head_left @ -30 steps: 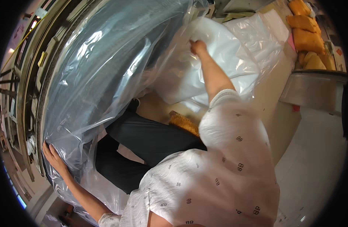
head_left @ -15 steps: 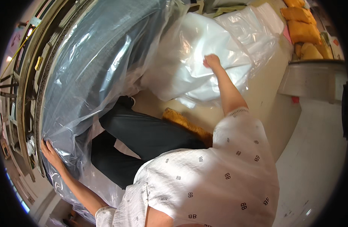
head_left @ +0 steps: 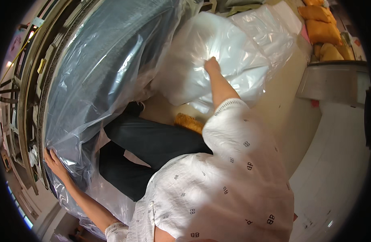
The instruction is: The person is seen wrapping a large gray object in clear plastic sheets.
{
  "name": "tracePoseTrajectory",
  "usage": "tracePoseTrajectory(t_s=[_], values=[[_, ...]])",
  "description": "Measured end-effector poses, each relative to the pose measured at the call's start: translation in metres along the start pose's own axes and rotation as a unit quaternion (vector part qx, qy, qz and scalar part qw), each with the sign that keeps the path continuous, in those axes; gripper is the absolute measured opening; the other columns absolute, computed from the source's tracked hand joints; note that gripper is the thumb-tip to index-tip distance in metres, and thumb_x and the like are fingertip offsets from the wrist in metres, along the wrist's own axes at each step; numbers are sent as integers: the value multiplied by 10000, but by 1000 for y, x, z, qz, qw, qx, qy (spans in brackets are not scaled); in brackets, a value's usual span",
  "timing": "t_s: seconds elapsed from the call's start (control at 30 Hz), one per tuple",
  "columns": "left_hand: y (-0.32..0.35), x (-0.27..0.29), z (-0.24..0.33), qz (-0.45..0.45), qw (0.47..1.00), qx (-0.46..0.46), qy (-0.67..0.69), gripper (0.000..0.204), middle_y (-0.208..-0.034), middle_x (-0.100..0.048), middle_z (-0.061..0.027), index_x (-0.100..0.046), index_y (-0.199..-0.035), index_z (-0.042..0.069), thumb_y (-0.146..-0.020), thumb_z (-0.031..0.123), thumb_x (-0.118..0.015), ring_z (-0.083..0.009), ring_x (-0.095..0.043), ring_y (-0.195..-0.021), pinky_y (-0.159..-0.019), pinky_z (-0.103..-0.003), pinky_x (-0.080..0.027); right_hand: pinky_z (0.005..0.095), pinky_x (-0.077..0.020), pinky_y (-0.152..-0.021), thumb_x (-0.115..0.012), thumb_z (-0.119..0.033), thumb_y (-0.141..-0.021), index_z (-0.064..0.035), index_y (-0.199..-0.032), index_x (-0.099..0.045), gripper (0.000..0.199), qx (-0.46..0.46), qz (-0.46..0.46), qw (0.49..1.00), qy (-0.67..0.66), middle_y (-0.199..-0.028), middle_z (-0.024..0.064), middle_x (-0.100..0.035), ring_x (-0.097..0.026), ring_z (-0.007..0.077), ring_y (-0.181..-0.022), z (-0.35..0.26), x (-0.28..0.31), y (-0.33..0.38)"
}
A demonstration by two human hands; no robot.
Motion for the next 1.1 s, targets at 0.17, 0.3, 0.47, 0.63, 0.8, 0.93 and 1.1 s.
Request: tracePoseTrajectory(t_s=[0.17,0.3,0.47,0.63,0.8,0.93,1.1], values=[[-2,-1,7,2,1000,-6,-14,452,-1277,-465,-188,-463,-1268,23,-941,330,-405,-323,-416,-1197,-988,-369,-311,349,-499,-641,-525,-130,-814,-51,-989,-519,192,45,-85,959,-265,-884,138,-618,-611,249,-768,70,45,-1],[-5,-12,9,6,1000,-14,1,451,-1270,-469,-199,-475,-1252,13,-939,331,-410,-336,-427,-1182,-979,-382,-322,270,-413,-458,-469,-83,-823,-82,-849,-506,45,-49,11,700,-712,-643,49,-522,-504,154,-545,159,153,1],[-6,-11,-25,18,999,-30,1,443,-1267,-474,-201,-479,-1244,0,-937,316,-427,-334,-433,-1180,-984,-375,-327,237,-360,-451,-488,-137,-861,-98,-845,-496,43,122,175,683,-698,-636,3,-470,-437,91,-519,121,286,90],[-21,58,90,109,989,-35,91,357,-1231,-516,-132,-492,-1235,6,-929,190,-479,-227,-491,-1125,-952,-331,-368,232,-429,-551,-477,-160,-921,-86,-906,-525,89,362,12,749,-554,-699,-12,-519,-491,74,-584,-34,286,235],[67,85,389,-225,737,-29,636,520,-1010,-592,-32,-426,-1309,58,-819,27,-595,-62,-554,-723,-647,-200,-451,232,-475,-611,-527,-19,-858,-45,-871,-609,87,566,-156,695,-416,-756,28,-614,-591,86,-707,-112,243,337],[90,60,405,-333,683,-46,649,316,-807,-530,19,-555,-1114,53,-807,18,-621,-36,-511,-654,-524,-170,-402,316,-478,-625,-731,-184,-701,-80,-867,-657,209,766,68,607,-199,-733,34,-619,-600,217,-687,-147,280,393],[51,113,343,-124,771,-50,623,76,-758,-447,12,-550,-799,41,-791,-11,-605,-20,-412,-566,-421,-159,-303,395,-471,-696,-733,-266,-679,-84,-864,-627,280,762,287,577,-68,-697,16,-589,-576,260,-714,-140,292,326]])
Point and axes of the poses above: each hand's wrist, its own y-axis away from the middle knuckle, its own x-axis out of the back of the hand, z = x × y, the point moved 4 cm from there along -y, towards the middle knuckle
